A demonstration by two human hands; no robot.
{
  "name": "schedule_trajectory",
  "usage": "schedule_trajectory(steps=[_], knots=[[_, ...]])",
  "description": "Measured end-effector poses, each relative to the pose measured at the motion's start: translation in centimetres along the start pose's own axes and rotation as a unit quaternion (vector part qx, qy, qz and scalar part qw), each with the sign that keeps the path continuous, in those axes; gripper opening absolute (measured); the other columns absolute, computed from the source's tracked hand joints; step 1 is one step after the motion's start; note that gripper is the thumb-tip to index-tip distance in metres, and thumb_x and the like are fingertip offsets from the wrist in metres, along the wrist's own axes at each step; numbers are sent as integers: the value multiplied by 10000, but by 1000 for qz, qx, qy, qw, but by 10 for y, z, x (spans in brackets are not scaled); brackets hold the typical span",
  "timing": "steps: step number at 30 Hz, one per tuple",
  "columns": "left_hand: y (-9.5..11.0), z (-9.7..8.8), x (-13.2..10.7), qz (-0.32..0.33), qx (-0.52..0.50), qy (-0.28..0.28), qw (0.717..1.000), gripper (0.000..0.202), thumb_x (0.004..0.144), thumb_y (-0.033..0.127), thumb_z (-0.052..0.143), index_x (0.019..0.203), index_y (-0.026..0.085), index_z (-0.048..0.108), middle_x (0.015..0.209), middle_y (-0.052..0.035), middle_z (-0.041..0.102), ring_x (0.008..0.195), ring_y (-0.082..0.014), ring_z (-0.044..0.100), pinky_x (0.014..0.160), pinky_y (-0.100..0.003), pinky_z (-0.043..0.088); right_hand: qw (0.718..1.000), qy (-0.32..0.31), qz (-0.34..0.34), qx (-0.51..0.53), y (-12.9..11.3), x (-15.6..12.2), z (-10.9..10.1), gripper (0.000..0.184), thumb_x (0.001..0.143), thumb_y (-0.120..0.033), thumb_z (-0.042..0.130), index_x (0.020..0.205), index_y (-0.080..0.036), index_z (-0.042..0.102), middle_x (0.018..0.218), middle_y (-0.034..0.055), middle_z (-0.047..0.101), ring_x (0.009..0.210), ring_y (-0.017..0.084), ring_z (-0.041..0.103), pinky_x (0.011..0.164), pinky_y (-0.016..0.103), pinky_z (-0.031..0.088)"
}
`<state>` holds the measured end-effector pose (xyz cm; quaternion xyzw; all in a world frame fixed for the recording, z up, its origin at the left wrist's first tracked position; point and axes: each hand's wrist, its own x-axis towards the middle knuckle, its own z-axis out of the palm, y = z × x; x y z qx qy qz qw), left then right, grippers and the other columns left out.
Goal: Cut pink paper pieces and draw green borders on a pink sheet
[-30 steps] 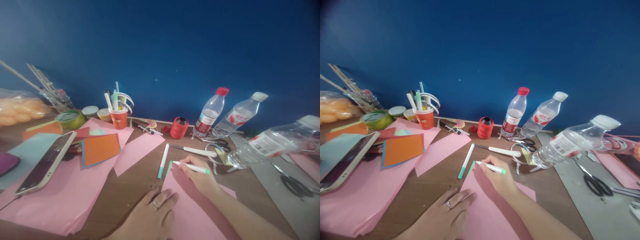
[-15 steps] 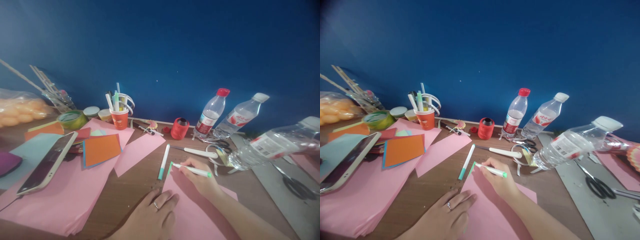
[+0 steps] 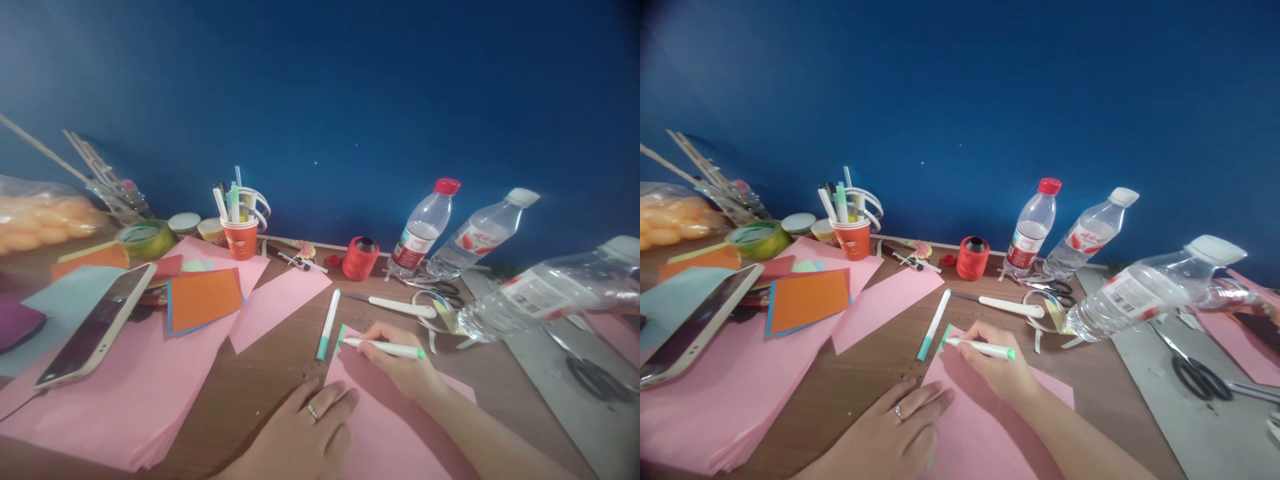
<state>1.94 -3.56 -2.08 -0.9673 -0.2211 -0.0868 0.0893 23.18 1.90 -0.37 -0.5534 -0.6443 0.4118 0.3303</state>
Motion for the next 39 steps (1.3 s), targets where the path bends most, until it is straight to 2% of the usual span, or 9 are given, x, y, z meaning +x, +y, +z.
schedule_trajectory(steps=[3, 5, 13, 19, 24, 29, 33, 39], knots=[[0, 1, 0, 0, 0, 2, 1000, 216, 915, 317, 461, 957, 177, 621, 1323, -48, 519, 1173, -234, 447, 944, -370, 267, 998, 44, -5, -38, 6, 2, 1, 183, 801, -322, 567, 725, -166, 625, 599, -5, 585, 550, 132, 472, 497, 237, 339], [0, 0, 0, -2, 1, 6, 1000, 212, 917, 304, 455, 940, 176, 623, 1309, -47, 532, 1160, -231, 459, 934, -368, 277, 998, 48, -6, -50, 8, 3, 1, 192, 806, -333, 563, 725, -169, 621, 596, -9, 579, 542, 128, 458, 493, 236, 328], [0, -4, 1, -6, 8, 7, 1000, 214, 920, 279, 436, 947, 179, 623, 1281, -37, 556, 1143, -216, 467, 929, -361, 282, 999, -45, -6, -10, 0, -2, 0, 163, 776, -302, 590, 698, -166, 635, 609, -9, 612, 534, 120, 498, 491, 215, 344], [0, -2, 1, 0, 10, -3, 1000, 222, 930, 289, 426, 960, 179, 617, 1308, -37, 532, 1162, -220, 453, 933, -368, 280, 998, 35, -9, -46, 5, 1, 1, 189, 809, -328, 562, 736, -170, 634, 622, -4, 603, 564, 135, 488, 507, 232, 348], [0, -5, 2, 0, 8, 2, 1000, 213, 918, 302, 452, 944, 180, 625, 1289, -38, 549, 1147, -220, 463, 922, -361, 285, 999, -4, -12, -44, 6, 1, 1, 183, 820, -319, 564, 736, -170, 627, 633, -8, 606, 568, 128, 476, 514, 230, 342], [0, -4, 2, -4, 13, 18, 1000, 234, 922, 328, 448, 924, 181, 630, 1276, -29, 558, 1133, -216, 478, 925, -360, 290, 998, 42, -9, -55, 5, 4, 0, 187, 827, -341, 562, 760, -173, 607, 625, -22, 574, 572, 125, 457, 529, 230, 341], [0, -3, 2, -9, 14, 34, 999, 218, 920, 290, 441, 896, 187, 632, 1249, -18, 578, 1120, -206, 484, 923, -357, 293, 998, 12, -3, -58, 5, 5, 1, 175, 821, -328, 566, 755, -173, 614, 631, -18, 590, 569, 127, 466, 522, 232, 338], [1, -1, 2, -5, 15, 23, 1000, 200, 909, 286, 463, 916, 178, 631, 1279, -41, 555, 1137, -223, 474, 929, -366, 287, 998, 22, -9, -55, 5, 3, 1, 168, 817, -324, 573, 754, -174, 612, 620, -21, 580, 567, 126, 468, 518, 228, 340]])
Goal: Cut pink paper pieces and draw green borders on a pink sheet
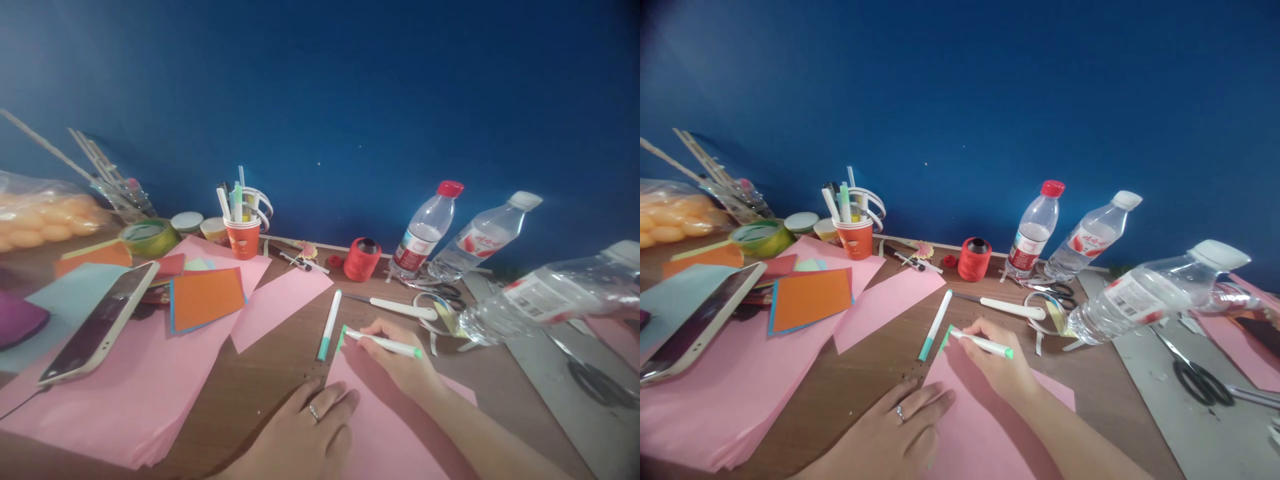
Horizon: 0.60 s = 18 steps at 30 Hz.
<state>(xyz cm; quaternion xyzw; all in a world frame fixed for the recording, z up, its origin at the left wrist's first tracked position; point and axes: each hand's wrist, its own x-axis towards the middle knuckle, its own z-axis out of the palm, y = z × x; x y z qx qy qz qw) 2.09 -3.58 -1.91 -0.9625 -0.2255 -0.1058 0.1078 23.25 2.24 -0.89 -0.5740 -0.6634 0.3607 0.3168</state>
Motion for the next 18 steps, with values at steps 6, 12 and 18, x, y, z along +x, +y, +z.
schedule_trajectory(steps=[6, 12, 18], knots=[[1, 1, -1, 1, -15, -21, 1000, 227, 907, 328, 464, 948, 176, 627, 1308, -46, 532, 1156, -227, 462, 937, -371, 290, 1000, 2, -2, 12, -1, 1, 0, 161, 815, -324, 580, 769, -174, 619, 632, -19, 606, 567, 125, 489, 528, 227, 361], [-1, 1, -2, 2, -22, -31, 999, 307, 906, 419, 461, 967, 173, 633, 1320, -50, 519, 1178, -224, 442, 970, -368, 258, 996, 33, 25, 84, 0, -5, -1, 120, 804, -282, 577, 867, -187, 615, 697, -3, 670, 623, 149, 579, 551, 224, 422], [-1, 0, -1, -17, -46, -26, 998, 327, 886, 477, 490, 911, 185, 635, 1250, -27, 568, 1170, -218, 446, 1025, -364, 193, 993, -57, -10, 99, -8, -20, 1, 107, 789, -254, 588, 856, -189, 643, 796, 14, 678, 703, 161, 596, 631, 241, 450]])
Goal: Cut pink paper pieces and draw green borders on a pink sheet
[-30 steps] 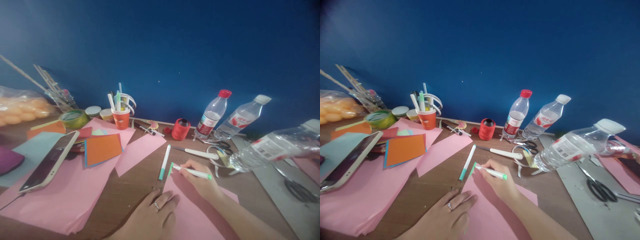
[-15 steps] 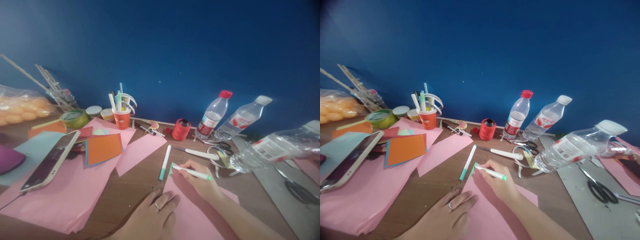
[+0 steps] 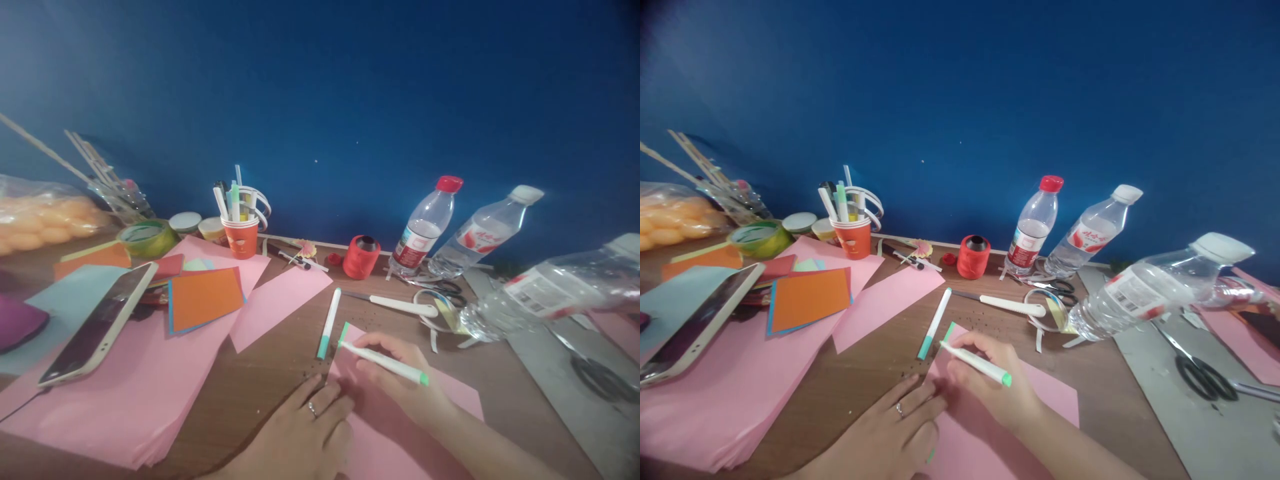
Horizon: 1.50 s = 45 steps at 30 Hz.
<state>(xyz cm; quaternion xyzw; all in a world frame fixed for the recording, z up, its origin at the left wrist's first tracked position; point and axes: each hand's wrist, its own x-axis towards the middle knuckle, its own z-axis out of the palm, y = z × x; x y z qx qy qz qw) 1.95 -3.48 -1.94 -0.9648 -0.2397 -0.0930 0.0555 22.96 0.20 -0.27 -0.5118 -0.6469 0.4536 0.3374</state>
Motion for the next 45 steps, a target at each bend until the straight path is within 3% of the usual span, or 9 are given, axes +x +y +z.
schedule_trajectory(steps=[6, 11, 22, 28, 32, 35, 37, 42, 45], knots=[[1, -4, 2, 9, 12, 14, 1000, 311, 909, 451, 460, 881, 179, 609, 1203, -38, 595, 1105, -196, 486, 945, -347, 277, 996, 66, 57, 23, 11, 4, 5, 97, 820, -253, 539, 780, -178, 586, 647, -3, 617, 595, 144, 564, 560, 242, 450], [3, 0, 0, 2, 30, 36, 999, 258, 912, 393, 469, 874, 177, 604, 1183, -59, 609, 1078, -205, 507, 949, -361, 269, 995, 74, 67, 29, 14, 7, 5, 234, 842, -365, 537, 715, -172, 575, 623, 9, 610, 578, 148, 565, 545, 250, 463], [2, -5, 0, 7, 18, 4, 1000, 333, 920, 454, 436, 948, 172, 611, 1231, -65, 575, 1137, -213, 458, 950, -368, 259, 996, 77, 52, 11, 14, 5, 6, 234, 862, -367, 518, 748, -170, 575, 678, 21, 623, 628, 161, 582, 570, 254, 460], [2, -4, 0, 4, 6, -8, 1000, 335, 919, 459, 436, 934, 173, 609, 1223, -57, 581, 1122, -209, 473, 937, -363, 268, 996, 52, 23, -65, 14, 3, 4, 173, 833, -277, 534, 715, -175, 609, 637, 5, 624, 592, 157, 566, 533, 241, 407], [2, -3, -1, 1, 2, -13, 1000, 320, 936, 426, 407, 930, 174, 602, 1226, -56, 576, 1122, -214, 470, 948, -379, 250, 1000, 12, 0, -25, 12, 0, 4, 141, 824, -240, 537, 721, -185, 616, 773, 40, 694, 807, 221, 644, 673, 277, 462], [3, -2, -1, -2, 1, -10, 1000, 325, 937, 429, 404, 926, 173, 604, 1186, -57, 599, 1115, -219, 472, 948, -380, 246, 999, -25, -16, 19, 10, -2, 5, 146, 823, -236, 537, 701, -191, 604, 765, 40, 697, 905, 240, 648, 751, 294, 471], [3, -2, -1, -2, 2, -8, 1000, 332, 928, 447, 417, 926, 174, 606, 1187, -56, 599, 1115, -217, 470, 945, -376, 247, 1000, -22, -15, 14, 10, -2, 5, 150, 820, -236, 537, 696, -190, 608, 776, 40, 699, 871, 230, 651, 732, 286, 472], [3, -3, -1, 1, 4, -9, 1000, 345, 912, 476, 438, 943, 177, 609, 1238, -48, 569, 1138, -207, 448, 931, -368, 254, 996, 61, 7, -60, 13, 1, 5, 188, 829, -304, 534, 720, -178, 622, 635, 5, 635, 560, 152, 564, 520, 241, 417], [3, -5, -1, 1, 7, -13, 1000, 339, 910, 470, 444, 946, 178, 612, 1237, -48, 568, 1135, -210, 447, 934, -371, 249, 995, 67, 9, -77, 12, 2, 5, 182, 833, -303, 526, 742, -177, 621, 645, 0, 623, 556, 141, 548, 524, 238, 417]])
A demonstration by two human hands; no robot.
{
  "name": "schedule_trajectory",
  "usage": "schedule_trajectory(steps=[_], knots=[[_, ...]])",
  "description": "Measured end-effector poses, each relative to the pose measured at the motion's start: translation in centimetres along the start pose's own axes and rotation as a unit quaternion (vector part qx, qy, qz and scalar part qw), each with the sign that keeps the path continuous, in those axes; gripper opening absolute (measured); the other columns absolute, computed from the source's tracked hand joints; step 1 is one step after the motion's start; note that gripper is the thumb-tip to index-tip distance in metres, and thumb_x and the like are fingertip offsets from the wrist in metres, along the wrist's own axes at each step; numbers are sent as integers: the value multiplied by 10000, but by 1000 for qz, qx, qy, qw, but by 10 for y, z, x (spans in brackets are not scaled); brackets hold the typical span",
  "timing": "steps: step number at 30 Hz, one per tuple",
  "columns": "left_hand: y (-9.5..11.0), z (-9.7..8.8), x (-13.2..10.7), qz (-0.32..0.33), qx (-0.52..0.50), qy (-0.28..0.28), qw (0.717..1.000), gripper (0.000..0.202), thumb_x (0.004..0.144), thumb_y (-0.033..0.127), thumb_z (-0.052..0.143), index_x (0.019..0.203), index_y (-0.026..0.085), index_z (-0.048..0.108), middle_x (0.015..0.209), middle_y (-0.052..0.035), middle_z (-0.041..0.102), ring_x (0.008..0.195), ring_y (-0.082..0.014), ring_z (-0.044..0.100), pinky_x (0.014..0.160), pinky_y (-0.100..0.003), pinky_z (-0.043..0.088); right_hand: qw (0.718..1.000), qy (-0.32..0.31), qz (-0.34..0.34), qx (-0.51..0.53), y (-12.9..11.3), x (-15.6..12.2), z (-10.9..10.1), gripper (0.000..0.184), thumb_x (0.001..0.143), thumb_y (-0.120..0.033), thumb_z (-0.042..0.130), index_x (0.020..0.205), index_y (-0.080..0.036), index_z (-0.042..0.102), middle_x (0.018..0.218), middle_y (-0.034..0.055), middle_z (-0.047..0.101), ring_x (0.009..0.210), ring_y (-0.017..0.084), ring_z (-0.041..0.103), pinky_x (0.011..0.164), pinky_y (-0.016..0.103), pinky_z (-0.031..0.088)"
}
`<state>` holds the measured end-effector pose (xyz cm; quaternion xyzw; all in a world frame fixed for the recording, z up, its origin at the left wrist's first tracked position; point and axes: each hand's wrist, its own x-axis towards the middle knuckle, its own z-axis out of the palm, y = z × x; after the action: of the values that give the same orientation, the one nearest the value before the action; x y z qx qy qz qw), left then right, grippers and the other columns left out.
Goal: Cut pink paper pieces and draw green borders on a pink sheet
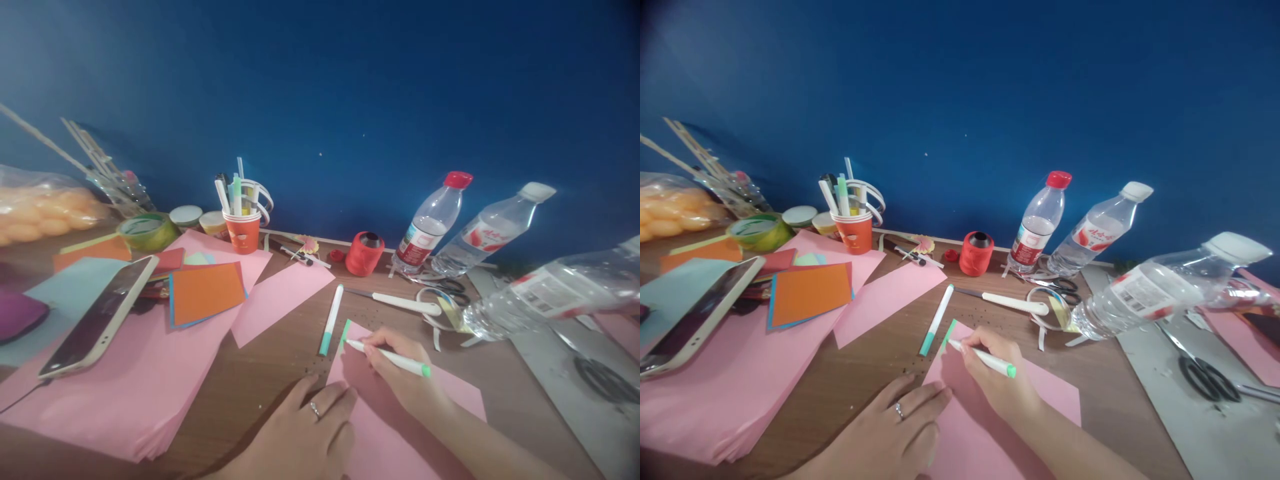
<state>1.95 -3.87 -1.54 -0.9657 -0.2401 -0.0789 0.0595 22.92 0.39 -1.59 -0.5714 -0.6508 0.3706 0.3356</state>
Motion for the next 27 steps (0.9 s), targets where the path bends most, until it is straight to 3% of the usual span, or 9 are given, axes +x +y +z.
schedule_trajectory(steps=[5, 10, 16, 24, 27], knots=[[0, -2, 1, -3, -5, 4, 1000, 351, 912, 473, 437, 958, 178, 621, 1231, -53, 571, 1132, -209, 447, 952, -362, 245, 1000, -13, -9, -11, -1, -1, 0, 176, 822, -285, 522, 724, -181, 624, 637, 8, 636, 561, 157, 560, 512, 245, 408], [0, -1, 1, -10, -20, 1, 1000, 352, 906, 485, 437, 951, 186, 617, 1214, -46, 586, 1112, -209, 466, 953, -362, 240, 998, -50, -32, 30, 0, -3, 1, 134, 810, -230, 530, 710, -190, 610, 766, 35, 694, 777, 218, 647, 670, 282, 472], [0, -2, 1, -10, -20, -5, 1000, 352, 907, 483, 439, 958, 185, 620, 1179, -43, 608, 1115, -204, 468, 962, -359, 230, 993, -89, -61, 45, 1, -5, 2, 161, 815, -223, 527, 671, -196, 595, 722, 35, 681, 906, 248, 652, 744, 301, 477], [0, -1, 1, -5, -4, 21, 1000, 338, 916, 463, 432, 922, 178, 614, 1126, -46, 634, 1098, -221, 486, 949, -380, 255, 987, -123, -101, 19, -9, -5, -1, 142, 775, -207, 548, 643, -187, 597, 626, -2, 615, 591, 142, 564, 590, 239, 429], [5, 0, 0, 5, 4, 66, 998, 212, 914, 320, 475, 803, 189, 599, 1038, -24, 658, 1010, -196, 527, 914, -344, 300, 986, -129, -98, 24, -13, -5, -1, 155, 766, -207, 543, 620, -184, 588, 606, -7, 590, 553, 126, 510, 549, 228, 393]])
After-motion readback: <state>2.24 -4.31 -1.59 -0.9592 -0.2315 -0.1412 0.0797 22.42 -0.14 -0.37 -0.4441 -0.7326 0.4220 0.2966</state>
